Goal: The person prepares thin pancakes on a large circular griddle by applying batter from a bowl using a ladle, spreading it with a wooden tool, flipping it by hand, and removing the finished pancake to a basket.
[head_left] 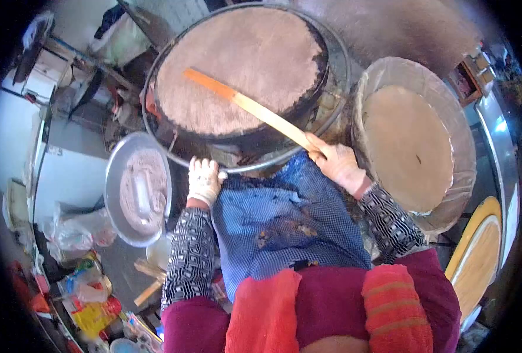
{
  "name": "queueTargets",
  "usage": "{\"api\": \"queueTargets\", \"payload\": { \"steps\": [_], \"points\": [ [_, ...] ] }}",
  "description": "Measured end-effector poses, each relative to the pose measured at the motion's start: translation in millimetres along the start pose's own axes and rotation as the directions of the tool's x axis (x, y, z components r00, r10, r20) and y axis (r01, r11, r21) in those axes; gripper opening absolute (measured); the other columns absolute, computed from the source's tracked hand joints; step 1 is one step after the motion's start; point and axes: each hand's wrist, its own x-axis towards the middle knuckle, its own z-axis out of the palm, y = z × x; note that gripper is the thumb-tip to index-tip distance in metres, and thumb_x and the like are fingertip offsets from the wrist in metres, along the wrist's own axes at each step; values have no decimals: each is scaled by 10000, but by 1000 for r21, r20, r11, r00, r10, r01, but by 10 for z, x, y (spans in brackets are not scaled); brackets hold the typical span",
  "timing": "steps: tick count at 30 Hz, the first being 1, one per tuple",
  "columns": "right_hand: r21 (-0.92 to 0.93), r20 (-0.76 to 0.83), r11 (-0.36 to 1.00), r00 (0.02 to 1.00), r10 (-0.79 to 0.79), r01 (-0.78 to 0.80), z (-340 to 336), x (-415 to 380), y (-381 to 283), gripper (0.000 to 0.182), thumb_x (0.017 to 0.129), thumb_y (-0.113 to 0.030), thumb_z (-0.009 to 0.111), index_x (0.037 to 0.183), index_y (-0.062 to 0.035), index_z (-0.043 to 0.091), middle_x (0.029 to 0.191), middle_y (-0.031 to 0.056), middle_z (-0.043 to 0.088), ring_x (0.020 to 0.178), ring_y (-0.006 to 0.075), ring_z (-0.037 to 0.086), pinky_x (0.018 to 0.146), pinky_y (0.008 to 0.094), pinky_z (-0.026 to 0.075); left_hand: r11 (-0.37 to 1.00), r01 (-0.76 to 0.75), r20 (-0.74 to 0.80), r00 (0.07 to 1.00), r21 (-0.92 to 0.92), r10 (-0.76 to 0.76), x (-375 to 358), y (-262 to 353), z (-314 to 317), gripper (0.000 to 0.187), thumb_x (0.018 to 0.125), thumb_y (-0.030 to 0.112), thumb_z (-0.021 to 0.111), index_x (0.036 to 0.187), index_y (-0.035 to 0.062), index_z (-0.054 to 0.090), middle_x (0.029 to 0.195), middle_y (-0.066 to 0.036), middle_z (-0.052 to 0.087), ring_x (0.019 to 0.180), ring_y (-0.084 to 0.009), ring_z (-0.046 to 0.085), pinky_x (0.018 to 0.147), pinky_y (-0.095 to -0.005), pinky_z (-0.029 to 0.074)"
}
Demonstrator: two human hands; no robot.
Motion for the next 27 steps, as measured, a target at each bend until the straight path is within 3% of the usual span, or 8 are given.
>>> {"api": "queueTargets", "payload": {
  "steps": [5, 7, 8, 10, 15, 19, 22, 27],
  "points": [
    [376, -134, 918, 973, 188, -126, -232, 88, -31, 515, 922, -275, 642, 1414, -171, 529, 917, 213, 711, 818, 324, 711, 746, 404, 557, 999, 51, 24, 998, -13, -51, 50, 430, -156, 431, 807, 443, 703, 1004, 73, 606, 984, -136, 618, 1024, -339, 578, 1057, -514, 339],
    [658, 6, 741, 985, 173, -135, -30, -211, 55, 552, 880, -73, 691, 1392, 21, 507, 1266, 152, 659, 1101, 183, 642, 936, 327, 537, 989, 108, 44, 994, -104, -104, 95, 729, -222, 425, 810, 431, 702, 1010, 68, 606, 988, -143, 616, 1020, -346, 569, 1047, -522, 341],
    [730, 113, 650, 975, 189, -211, 65, -405, -8, 526, 889, -174, 703, 1389, -97, 558, 1234, 150, 681, 1111, 201, 662, 978, 327, 513, 979, 105, -26, 994, -175, -111, 114, 897, -223, 409, 821, 411, 696, 1010, 61, 600, 990, -153, 607, 1023, -352, 561, 1043, -530, 341],
    [699, 96, 712, 995, 3, -69, 264, -733, -77, 506, 879, -197, 734, 1351, -82, 592, 1213, 128, 696, 1073, 189, 675, 948, 329, 522, 931, -53, -329, 941, -361, -74, 126, 1151, -141, 377, 848, 364, 677, 1010, 41, 567, 997, -193, 573, 1030, -376, 533, 1032, -554, 337],
    [855, 228, 454, 968, 109, -252, 99, -1265, -172, 492, 886, -135, 730, 1339, -12, 579, 1215, 124, 689, 1073, 138, 639, 940, 287, 500, 738, -216, -481, 861, -640, -164, -7, 1301, -383, 532, 865, 269, 708, 1243, -50, 514, 1236, -281, 509, 1209, -467, 464, 1051, -561, 365],
    [827, 271, 428, 926, 263, -364, -119, -1550, -113, 567, 897, -158, 705, 1415, -29, 515, 920, 55, 675, 594, 76, 558, 521, 233, 457, 843, -368, -524, 843, -392, 123, 825, 1025, -981, 767, 942, 561, 503, 1372, -71, 440, 1377, -312, 449, 1317, -497, 381, 1129, -585, 256],
    [871, 351, 170, 826, 441, -461, -132, -1560, -270, 602, 921, -146, 653, 1477, -59, 439, 757, 26, 627, 470, 82, 475, 424, 242, 390, 838, -447, -423, 856, -314, 298, 1546, 1011, -1025, 932, 831, 692, 500, 1385, -55, 429, 1411, -282, 454, 1361, -451, 366, 1168, -546, 227],
    [801, 589, -65, 766, 256, -595, -185, -1165, -449, 602, 967, -190, 579, 1514, -55, 368, 787, 33, 613, 447, 79, 483, 380, 244, 371, 885, -387, -111, 922, -257, 371, 2003, 897, -574, 987, 696, 651, 650, 1384, -30, 455, 1441, -245, 453, 1413, -400, 336, 1203, -470, 230]
  ]
}}
